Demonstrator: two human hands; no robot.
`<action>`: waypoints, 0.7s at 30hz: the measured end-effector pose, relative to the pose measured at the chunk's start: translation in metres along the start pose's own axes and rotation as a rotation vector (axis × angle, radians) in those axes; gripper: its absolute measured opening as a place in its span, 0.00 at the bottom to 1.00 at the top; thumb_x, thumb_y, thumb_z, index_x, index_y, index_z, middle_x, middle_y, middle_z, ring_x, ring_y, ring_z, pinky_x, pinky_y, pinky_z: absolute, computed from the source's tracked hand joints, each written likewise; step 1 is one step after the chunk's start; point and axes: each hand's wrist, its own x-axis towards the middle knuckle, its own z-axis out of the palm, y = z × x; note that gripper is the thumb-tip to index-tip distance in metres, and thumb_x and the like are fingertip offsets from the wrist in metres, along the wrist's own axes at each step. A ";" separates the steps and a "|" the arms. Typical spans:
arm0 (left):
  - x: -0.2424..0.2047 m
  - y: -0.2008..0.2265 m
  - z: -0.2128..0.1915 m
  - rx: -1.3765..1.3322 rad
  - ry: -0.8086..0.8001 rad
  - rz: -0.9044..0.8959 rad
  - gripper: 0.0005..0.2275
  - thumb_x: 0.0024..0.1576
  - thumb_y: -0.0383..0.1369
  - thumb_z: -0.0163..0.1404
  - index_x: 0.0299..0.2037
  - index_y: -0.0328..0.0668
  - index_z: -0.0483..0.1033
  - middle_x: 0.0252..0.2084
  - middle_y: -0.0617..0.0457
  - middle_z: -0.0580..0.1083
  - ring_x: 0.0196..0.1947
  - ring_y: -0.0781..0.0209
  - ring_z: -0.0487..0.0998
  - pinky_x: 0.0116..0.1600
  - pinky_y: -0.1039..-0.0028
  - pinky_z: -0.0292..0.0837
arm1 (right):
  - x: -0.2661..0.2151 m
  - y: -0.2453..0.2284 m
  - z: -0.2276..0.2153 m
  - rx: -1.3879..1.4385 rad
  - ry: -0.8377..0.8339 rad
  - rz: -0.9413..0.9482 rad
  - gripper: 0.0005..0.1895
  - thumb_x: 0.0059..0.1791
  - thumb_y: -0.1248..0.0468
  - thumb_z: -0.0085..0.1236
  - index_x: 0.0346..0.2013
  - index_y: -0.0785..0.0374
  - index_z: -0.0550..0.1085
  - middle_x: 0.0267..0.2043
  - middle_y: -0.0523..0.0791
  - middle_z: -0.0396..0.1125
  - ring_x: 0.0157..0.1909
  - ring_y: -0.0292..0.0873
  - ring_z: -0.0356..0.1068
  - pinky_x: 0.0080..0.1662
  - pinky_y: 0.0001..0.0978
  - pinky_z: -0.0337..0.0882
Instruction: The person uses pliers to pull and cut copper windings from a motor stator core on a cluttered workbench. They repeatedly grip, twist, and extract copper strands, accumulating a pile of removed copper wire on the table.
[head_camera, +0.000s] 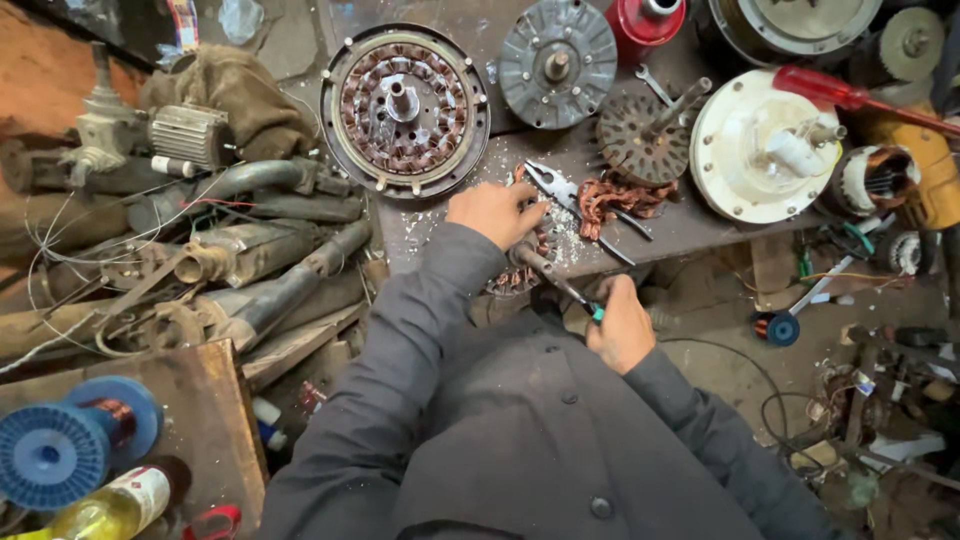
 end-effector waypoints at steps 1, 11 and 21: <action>-0.001 0.001 -0.001 0.003 -0.005 -0.009 0.17 0.56 0.53 0.51 0.41 0.56 0.84 0.29 0.45 0.80 0.32 0.42 0.82 0.38 0.54 0.76 | 0.000 -0.003 -0.003 -0.054 -0.050 0.047 0.17 0.38 0.70 0.53 0.41 0.70 0.68 0.39 0.59 0.65 0.45 0.66 0.68 0.45 0.52 0.69; -0.001 0.000 -0.002 -0.002 0.010 0.029 0.17 0.55 0.53 0.51 0.42 0.54 0.84 0.30 0.44 0.80 0.32 0.41 0.81 0.38 0.53 0.76 | 0.019 -0.017 0.002 -0.212 -0.217 -0.034 0.14 0.38 0.68 0.53 0.36 0.68 0.77 0.38 0.59 0.72 0.41 0.65 0.72 0.44 0.53 0.72; -0.002 -0.002 0.000 0.052 0.062 0.083 0.17 0.55 0.54 0.53 0.41 0.56 0.84 0.31 0.46 0.80 0.32 0.43 0.81 0.36 0.54 0.75 | 0.032 0.017 0.034 1.063 -0.578 0.280 0.09 0.36 0.80 0.46 0.26 0.74 0.74 0.35 0.56 0.73 0.36 0.52 0.76 0.42 0.42 0.77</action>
